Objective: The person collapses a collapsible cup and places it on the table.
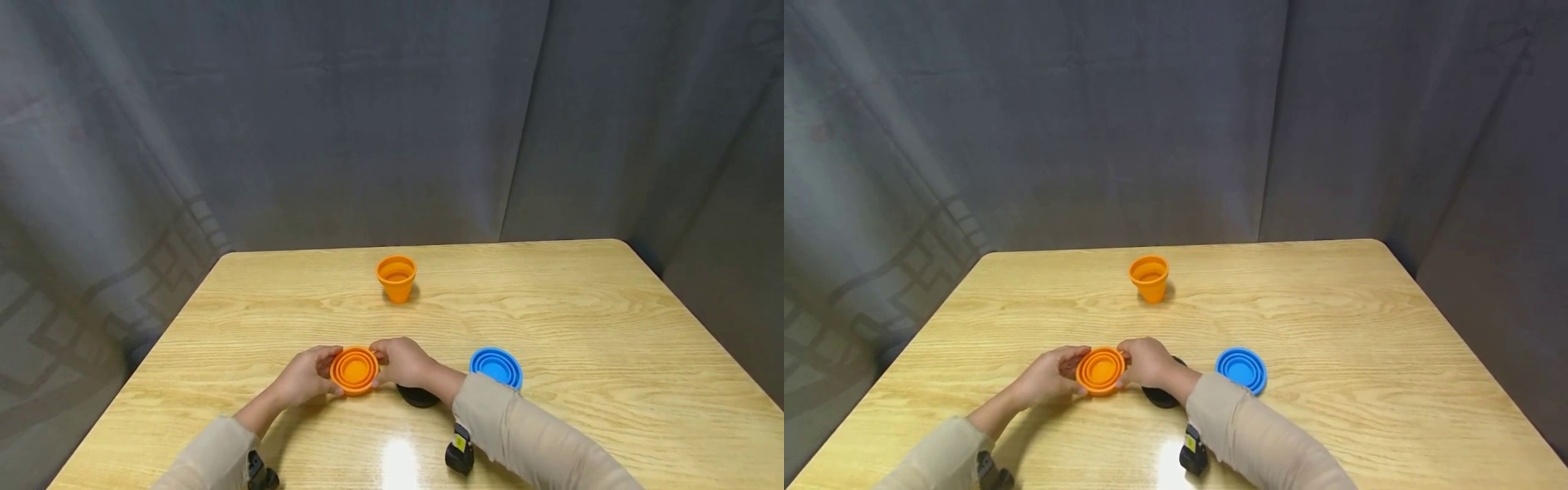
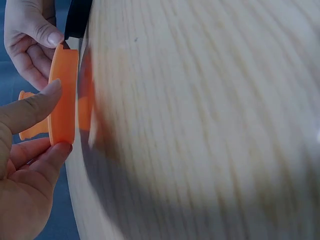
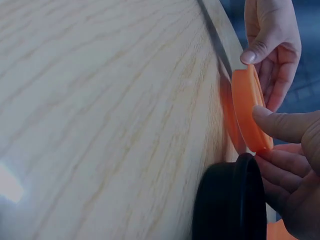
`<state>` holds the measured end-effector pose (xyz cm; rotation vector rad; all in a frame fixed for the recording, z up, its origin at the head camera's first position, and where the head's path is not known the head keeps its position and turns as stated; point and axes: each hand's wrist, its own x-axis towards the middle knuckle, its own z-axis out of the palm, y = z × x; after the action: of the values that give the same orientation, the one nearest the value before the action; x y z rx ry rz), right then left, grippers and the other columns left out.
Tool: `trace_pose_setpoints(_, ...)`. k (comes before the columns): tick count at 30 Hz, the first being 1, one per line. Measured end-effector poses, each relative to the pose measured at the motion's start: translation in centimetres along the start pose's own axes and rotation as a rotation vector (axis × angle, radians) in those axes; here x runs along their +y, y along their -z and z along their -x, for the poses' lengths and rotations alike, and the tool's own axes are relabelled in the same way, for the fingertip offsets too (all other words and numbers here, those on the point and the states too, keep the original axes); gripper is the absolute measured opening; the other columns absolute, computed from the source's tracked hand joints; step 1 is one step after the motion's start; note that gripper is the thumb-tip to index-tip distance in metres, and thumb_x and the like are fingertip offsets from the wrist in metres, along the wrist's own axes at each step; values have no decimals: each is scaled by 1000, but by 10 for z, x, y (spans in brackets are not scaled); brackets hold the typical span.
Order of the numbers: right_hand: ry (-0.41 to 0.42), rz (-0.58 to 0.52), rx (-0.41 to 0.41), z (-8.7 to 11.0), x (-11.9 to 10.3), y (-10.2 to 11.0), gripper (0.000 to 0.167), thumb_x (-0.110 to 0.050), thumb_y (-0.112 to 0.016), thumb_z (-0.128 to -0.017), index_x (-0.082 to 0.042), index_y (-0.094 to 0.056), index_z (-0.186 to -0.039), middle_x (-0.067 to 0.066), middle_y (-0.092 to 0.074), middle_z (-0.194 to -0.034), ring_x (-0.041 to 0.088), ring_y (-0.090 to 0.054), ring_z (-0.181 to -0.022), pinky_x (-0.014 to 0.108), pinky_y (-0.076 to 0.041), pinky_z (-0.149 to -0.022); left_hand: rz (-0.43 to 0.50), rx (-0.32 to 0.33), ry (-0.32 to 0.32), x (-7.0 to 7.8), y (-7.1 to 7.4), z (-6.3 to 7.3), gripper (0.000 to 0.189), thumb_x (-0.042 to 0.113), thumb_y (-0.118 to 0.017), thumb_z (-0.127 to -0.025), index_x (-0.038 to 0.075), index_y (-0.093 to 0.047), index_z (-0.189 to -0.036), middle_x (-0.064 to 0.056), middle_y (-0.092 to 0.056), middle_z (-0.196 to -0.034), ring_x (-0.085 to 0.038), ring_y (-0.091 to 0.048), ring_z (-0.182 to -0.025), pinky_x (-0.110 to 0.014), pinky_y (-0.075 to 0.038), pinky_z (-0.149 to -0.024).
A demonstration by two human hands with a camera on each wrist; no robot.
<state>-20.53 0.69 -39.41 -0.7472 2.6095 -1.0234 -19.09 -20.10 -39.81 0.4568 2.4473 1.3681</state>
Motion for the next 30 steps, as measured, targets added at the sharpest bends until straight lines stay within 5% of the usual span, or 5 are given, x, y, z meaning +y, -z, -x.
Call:
trace_pose_setpoints(17, 12, 57, -73, -7, 3, 1, 48, -18, -74, -67, 0, -56, -108, 6, -63, -94, 12, -58, -84, 18, -44, -71, -41, -38, -25, -7, 0, 0, 70, 2, -74, -62, -14, -38, -120, -28, -42, -119, -36, -44, -107, -33, -41, -84)
trace_pose_setpoints(30, 28, -20, -116, -7, 7, 6, 45, -12, -70, -72, 2, -53, -111, 10, -61, -99, 16, -57, -89, 20, -44, -74, -79, -151, -59, -7, 6, -2, 72, 8, -72, -68, -11, -32, -125, -24, -42, -121, -34, -42, -110, -43, -36, -89)
